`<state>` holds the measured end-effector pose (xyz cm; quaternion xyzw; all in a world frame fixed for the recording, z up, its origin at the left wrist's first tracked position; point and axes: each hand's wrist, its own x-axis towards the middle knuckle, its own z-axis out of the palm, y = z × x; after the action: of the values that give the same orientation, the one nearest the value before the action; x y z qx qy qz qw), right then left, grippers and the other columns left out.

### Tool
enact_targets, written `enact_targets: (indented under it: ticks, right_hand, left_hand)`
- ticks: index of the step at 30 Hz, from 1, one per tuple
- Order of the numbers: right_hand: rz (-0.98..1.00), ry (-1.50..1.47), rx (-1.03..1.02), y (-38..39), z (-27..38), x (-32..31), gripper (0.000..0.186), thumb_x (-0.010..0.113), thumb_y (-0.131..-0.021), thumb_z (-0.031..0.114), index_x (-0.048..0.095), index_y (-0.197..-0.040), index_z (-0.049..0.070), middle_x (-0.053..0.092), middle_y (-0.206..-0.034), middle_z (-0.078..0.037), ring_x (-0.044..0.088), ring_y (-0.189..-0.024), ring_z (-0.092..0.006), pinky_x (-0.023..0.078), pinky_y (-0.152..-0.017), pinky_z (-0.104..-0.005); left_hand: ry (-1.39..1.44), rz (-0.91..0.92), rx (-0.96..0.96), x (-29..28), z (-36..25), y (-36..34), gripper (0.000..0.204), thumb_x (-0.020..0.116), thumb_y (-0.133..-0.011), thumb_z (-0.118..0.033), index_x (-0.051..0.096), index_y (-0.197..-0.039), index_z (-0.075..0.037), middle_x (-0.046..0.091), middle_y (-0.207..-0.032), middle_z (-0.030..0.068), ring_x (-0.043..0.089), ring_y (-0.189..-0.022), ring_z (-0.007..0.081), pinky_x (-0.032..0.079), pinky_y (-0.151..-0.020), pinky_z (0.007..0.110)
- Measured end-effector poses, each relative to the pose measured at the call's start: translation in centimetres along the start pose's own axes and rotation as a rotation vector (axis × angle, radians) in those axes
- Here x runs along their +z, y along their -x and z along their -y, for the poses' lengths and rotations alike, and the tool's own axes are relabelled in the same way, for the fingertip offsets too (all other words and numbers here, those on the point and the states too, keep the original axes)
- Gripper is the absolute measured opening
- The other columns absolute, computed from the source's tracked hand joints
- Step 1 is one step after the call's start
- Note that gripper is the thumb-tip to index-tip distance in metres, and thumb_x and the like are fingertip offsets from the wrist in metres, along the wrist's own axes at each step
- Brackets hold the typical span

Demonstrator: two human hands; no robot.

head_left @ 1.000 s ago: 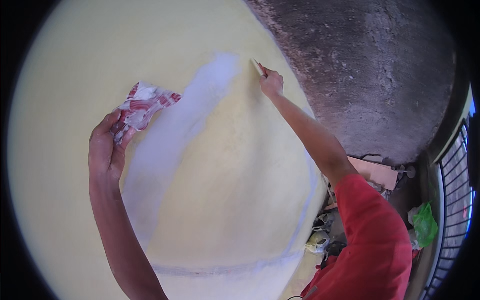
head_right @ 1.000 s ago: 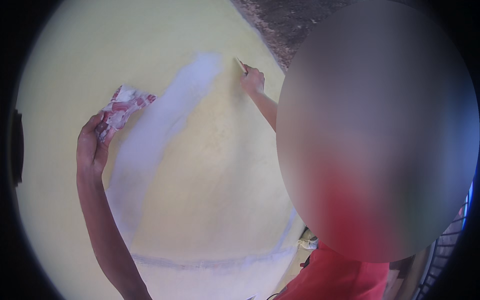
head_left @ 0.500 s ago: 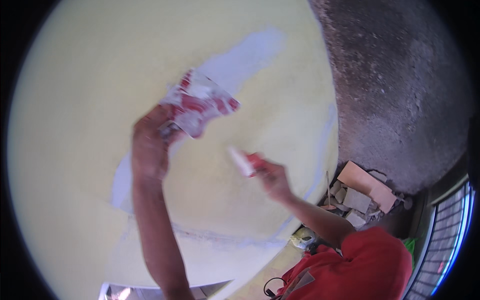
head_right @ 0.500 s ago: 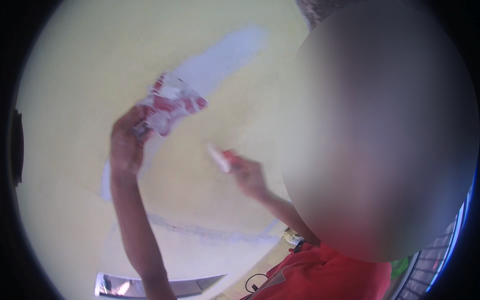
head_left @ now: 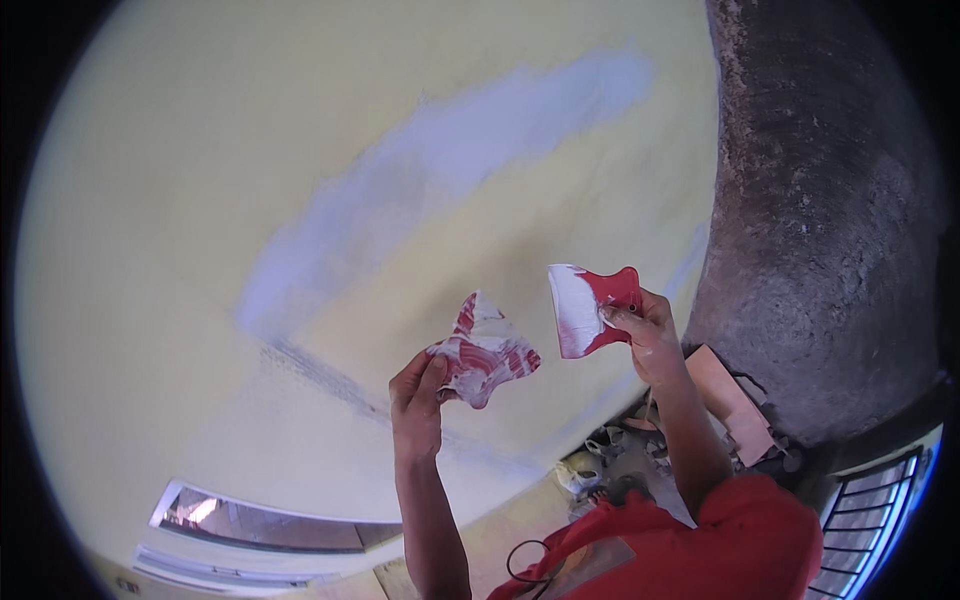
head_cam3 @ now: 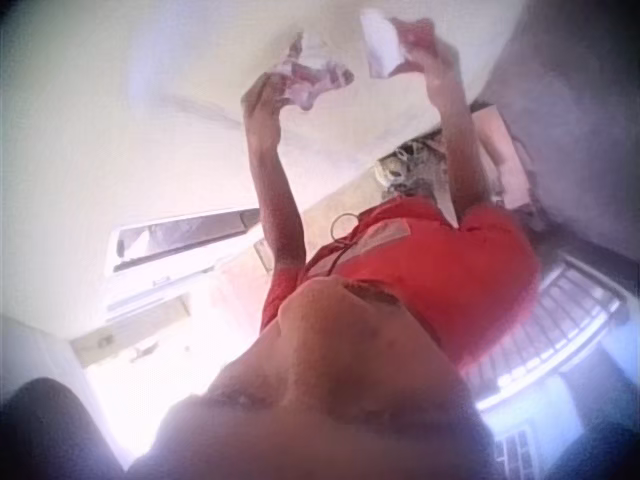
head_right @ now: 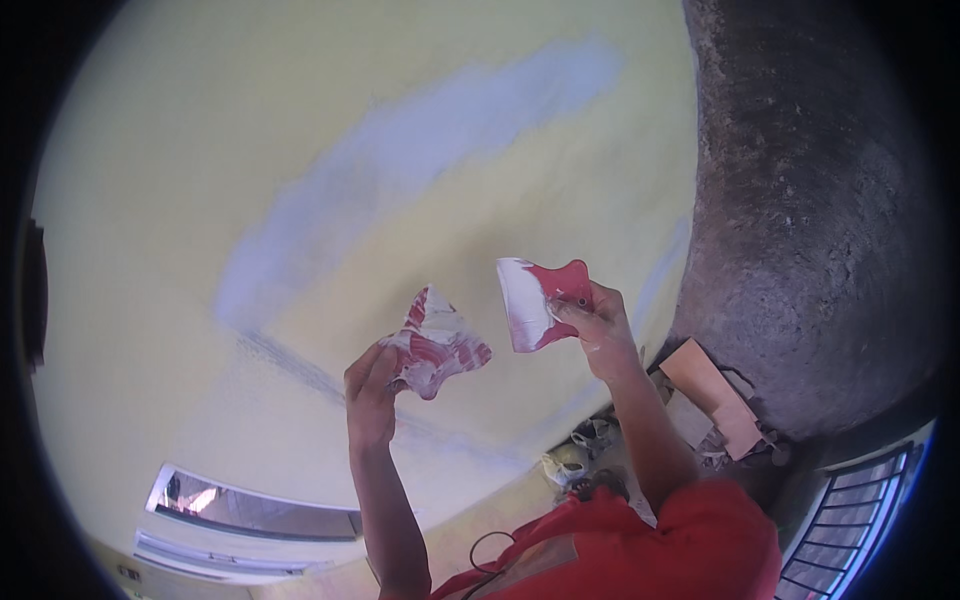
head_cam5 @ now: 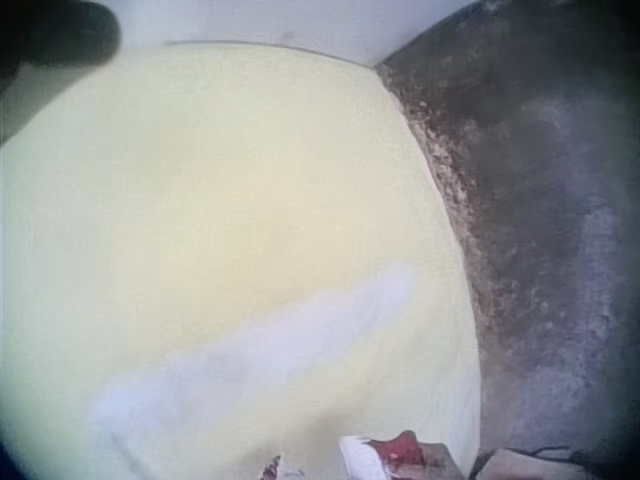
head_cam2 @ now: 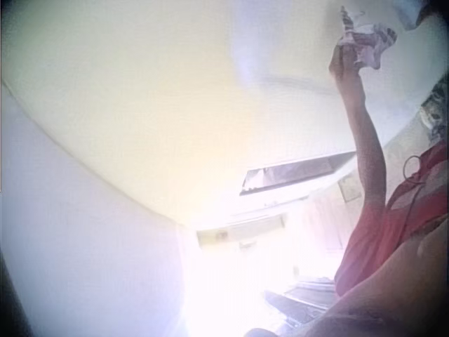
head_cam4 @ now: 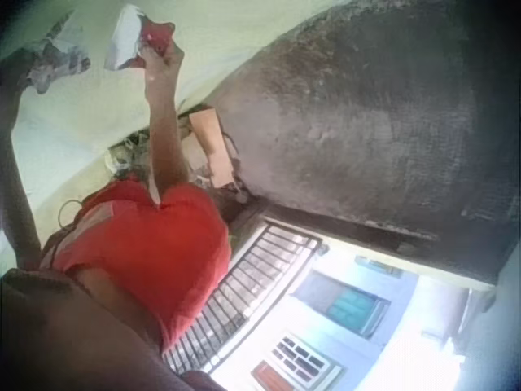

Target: The person applies white plaster to a yellow wall using a red plastic trowel and a metal putty knife. They repeatedly scoop plaster from a bucket, spread it on the wall, and smooth the surface. The person also cleans the tools with water and scrapes excess plaster from the trowel.

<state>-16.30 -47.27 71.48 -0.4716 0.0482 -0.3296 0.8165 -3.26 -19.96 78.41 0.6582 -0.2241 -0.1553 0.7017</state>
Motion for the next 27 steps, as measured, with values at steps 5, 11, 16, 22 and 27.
enact_targets:
  ticks: [5,11,16,22,27]
  right_hand:
    - [-0.012,-0.058,0.173,1.8,0.3,1.7,0.024,0.065,-0.092,0.002,0.067,-0.115,-0.006,0.072,-0.105,-0.008,0.068,-0.092,-0.0129,0.054,-0.087,-0.0296]
    - [-0.180,-0.210,0.205,6.7,-3.3,4.8,0.026,0.064,-0.093,0.002,0.066,-0.118,-0.005,0.071,-0.104,-0.007,0.067,-0.092,-0.0128,0.054,-0.084,-0.0292]
    - [0.007,0.531,-0.021,7.4,-2.3,5.2,0.019,0.066,-0.095,0.004,0.070,-0.113,0.000,0.070,-0.090,-0.001,0.063,-0.080,-0.0088,0.053,-0.075,-0.0278]
    - [0.126,1.003,-0.484,5.7,-3.1,7.6,0.019,0.063,-0.100,0.008,0.069,-0.115,-0.001,0.066,-0.075,-0.005,0.058,-0.065,-0.0069,0.048,-0.061,-0.0276]
    - [0.101,0.996,-0.322,6.7,-6.3,6.1,0.018,0.062,-0.097,0.005,0.069,-0.113,-0.001,0.070,-0.079,-0.010,0.066,-0.068,-0.0118,0.052,-0.061,-0.0316]
  left_hand:
    - [-0.002,0.005,-0.030,-0.5,2.0,-0.1,0.035,0.056,-0.105,-0.025,0.066,-0.123,0.004,0.073,-0.106,0.0085,0.069,-0.094,0.0155,0.055,-0.082,0.033]
    - [0.031,-0.096,0.027,1.0,3.8,1.4,0.047,0.061,-0.104,-0.035,0.064,-0.127,0.005,0.071,-0.107,0.0090,0.067,-0.093,0.0149,0.056,-0.079,0.032]
    - [0.029,-0.053,0.061,0.8,4.3,0.8,0.050,0.062,-0.103,-0.037,0.063,-0.128,0.007,0.070,-0.107,0.0091,0.067,-0.092,0.0150,0.057,-0.077,0.031]
    - [-0.096,-0.040,0.170,1.9,6.9,1.3,0.034,0.057,-0.107,-0.020,0.066,-0.128,0.004,0.073,-0.094,0.0069,0.066,-0.083,0.0110,0.054,-0.071,0.028]
    - [-0.401,-0.056,0.230,3.8,9.0,1.0,0.029,0.058,-0.104,-0.014,0.068,-0.128,-0.002,0.070,-0.074,0.0152,0.067,-0.062,0.0161,0.053,-0.063,0.030]
